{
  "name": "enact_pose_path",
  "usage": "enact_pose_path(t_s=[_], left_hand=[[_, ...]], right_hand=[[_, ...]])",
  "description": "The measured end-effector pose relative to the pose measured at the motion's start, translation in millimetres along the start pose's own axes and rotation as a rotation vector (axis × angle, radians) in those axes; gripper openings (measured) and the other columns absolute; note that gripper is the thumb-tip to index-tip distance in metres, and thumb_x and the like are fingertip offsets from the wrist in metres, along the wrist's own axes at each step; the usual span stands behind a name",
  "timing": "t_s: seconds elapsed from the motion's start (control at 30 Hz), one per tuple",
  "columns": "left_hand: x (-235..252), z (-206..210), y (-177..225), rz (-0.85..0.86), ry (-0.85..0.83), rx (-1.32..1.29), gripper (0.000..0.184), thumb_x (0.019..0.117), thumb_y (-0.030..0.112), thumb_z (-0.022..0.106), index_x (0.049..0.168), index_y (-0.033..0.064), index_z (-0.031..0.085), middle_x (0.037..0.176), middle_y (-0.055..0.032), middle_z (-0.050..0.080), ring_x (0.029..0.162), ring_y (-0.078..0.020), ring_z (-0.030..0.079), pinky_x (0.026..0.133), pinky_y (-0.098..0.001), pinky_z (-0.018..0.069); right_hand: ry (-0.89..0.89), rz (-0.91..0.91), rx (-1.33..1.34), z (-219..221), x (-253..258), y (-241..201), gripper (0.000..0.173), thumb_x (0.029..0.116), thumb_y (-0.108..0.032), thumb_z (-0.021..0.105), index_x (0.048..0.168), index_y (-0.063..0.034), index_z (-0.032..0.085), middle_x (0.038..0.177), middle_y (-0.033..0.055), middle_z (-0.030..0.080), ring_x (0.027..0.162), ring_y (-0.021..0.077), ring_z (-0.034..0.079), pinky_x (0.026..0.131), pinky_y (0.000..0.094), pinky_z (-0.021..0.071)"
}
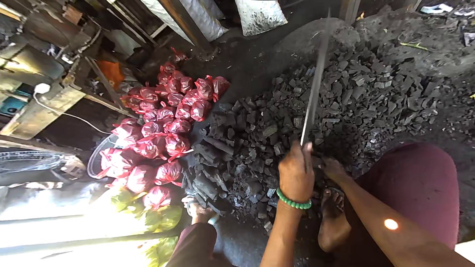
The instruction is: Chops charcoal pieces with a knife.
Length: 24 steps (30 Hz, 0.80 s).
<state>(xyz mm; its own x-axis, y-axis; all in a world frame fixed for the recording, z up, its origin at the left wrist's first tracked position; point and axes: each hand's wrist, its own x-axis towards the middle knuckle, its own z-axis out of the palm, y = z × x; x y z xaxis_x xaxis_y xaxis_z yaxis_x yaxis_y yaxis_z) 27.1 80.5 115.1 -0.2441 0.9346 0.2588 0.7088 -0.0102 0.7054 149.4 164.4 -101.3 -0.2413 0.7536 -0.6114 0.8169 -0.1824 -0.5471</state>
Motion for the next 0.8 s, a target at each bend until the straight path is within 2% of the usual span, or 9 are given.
enact_pose_path(t_s=[0.1, 0.17, 0.23, 0.27, 0.33, 0.43, 0.57, 0.67, 0.8], left_hand=[[9, 5, 0, 0.269, 0.289, -0.208, 0.043, 0.1125, 0.034, 0.034, 0.105, -0.0017, 0.056, 0.071, -0.0035, 0.061, 0.059, -0.0087, 0.063, 0.057, -0.0267, 0.0581], [-24, 35, -35, 0.157, 0.205, -0.116, 0.039, 0.1123, 0.028, 0.037, 0.107, -0.0043, 0.056, 0.075, -0.0080, 0.064, 0.064, -0.0147, 0.067, 0.062, -0.0313, 0.0605], [-74, 64, -76, -0.313, -0.304, 0.168, 0.039, 0.1098, 0.020, 0.044, 0.128, -0.0119, 0.058, 0.093, -0.0258, 0.071, 0.084, -0.0372, 0.072, 0.081, -0.0497, 0.0586], [-88, 75, -93, -0.575, -0.663, 0.295, 0.044, 0.1109, 0.023, 0.041, 0.143, -0.0054, 0.049, 0.117, -0.0281, 0.068, 0.108, -0.0415, 0.068, 0.097, -0.0545, 0.0526], [-102, 88, -112, -0.815, -0.977, 0.388, 0.045, 0.1111, 0.026, 0.040, 0.147, 0.0006, 0.047, 0.135, -0.0261, 0.061, 0.125, -0.0408, 0.060, 0.105, -0.0556, 0.0473], [-103, 73, -112, -0.860, -0.962, 0.304, 0.046, 0.1129, 0.030, 0.036, 0.140, -0.0022, 0.055, 0.132, -0.0268, 0.062, 0.124, -0.0393, 0.061, 0.107, -0.0532, 0.0459], [-94, 50, -108, -0.819, -0.794, 0.140, 0.048, 0.1129, 0.031, 0.036, 0.130, -0.0066, 0.060, 0.119, -0.0284, 0.065, 0.112, -0.0390, 0.064, 0.102, -0.0523, 0.0467], [-99, 39, -107, -0.793, -0.679, 0.072, 0.045, 0.1129, 0.028, 0.037, 0.128, -0.0072, 0.061, 0.109, -0.0268, 0.067, 0.098, -0.0366, 0.067, 0.094, -0.0509, 0.0507], [-111, 35, -108, -0.773, -0.589, 0.028, 0.042, 0.1121, 0.026, 0.040, 0.127, -0.0082, 0.061, 0.106, -0.0259, 0.067, 0.094, -0.0348, 0.067, 0.091, -0.0492, 0.0515]], right_hand=[[-0.004, 0.006, 0.002, -1, 0, -1, 0.044, 0.1060, -0.020, 0.057, 0.144, 0.0019, 0.053, 0.147, 0.0289, 0.051, 0.135, 0.0463, 0.051, 0.112, 0.0611, 0.0402], [-0.016, 0.006, 0.004, -3, -1, -3, 0.046, 0.1062, -0.021, 0.057, 0.146, 0.0019, 0.052, 0.149, 0.0285, 0.049, 0.137, 0.0458, 0.049, 0.114, 0.0594, 0.0391], [-0.017, 0.012, -0.009, -5, -3, -5, 0.045, 0.1064, -0.021, 0.057, 0.146, 0.0012, 0.052, 0.149, 0.0282, 0.049, 0.137, 0.0456, 0.050, 0.113, 0.0593, 0.0398], [-0.016, 0.016, -0.016, -4, -3, -5, 0.045, 0.1065, -0.021, 0.057, 0.145, 0.0007, 0.052, 0.149, 0.0278, 0.050, 0.137, 0.0454, 0.050, 0.112, 0.0593, 0.0404], [-0.009, 0.009, -0.001, -5, 1, -3, 0.045, 0.1063, -0.020, 0.057, 0.146, -0.0001, 0.053, 0.149, 0.0270, 0.050, 0.137, 0.0448, 0.049, 0.113, 0.0593, 0.0395], [-0.012, 0.027, 0.156, -2, 5, 8, 0.045, 0.1060, -0.018, 0.058, 0.146, 0.0002, 0.052, 0.145, 0.0278, 0.054, 0.134, 0.0440, 0.053, 0.112, 0.0591, 0.0403], [0.040, 0.177, 0.753, 3, 5, 15, 0.042, 0.1058, -0.013, 0.058, 0.144, 0.0032, 0.050, 0.132, 0.0302, 0.058, 0.108, 0.0378, 0.064, 0.094, 0.0494, 0.0520], [0.095, 0.232, 0.991, 11, 0, 11, 0.047, 0.1052, -0.019, 0.060, 0.148, -0.0022, 0.047, 0.138, 0.0264, 0.056, 0.115, 0.0353, 0.061, 0.097, 0.0496, 0.0498], [0.113, 0.201, 0.854, 22, 3, 20, 0.042, 0.1015, -0.018, 0.066, 0.135, 0.0052, 0.059, 0.139, 0.0301, 0.056, 0.129, 0.0431, 0.053, 0.107, 0.0585, 0.0429]])
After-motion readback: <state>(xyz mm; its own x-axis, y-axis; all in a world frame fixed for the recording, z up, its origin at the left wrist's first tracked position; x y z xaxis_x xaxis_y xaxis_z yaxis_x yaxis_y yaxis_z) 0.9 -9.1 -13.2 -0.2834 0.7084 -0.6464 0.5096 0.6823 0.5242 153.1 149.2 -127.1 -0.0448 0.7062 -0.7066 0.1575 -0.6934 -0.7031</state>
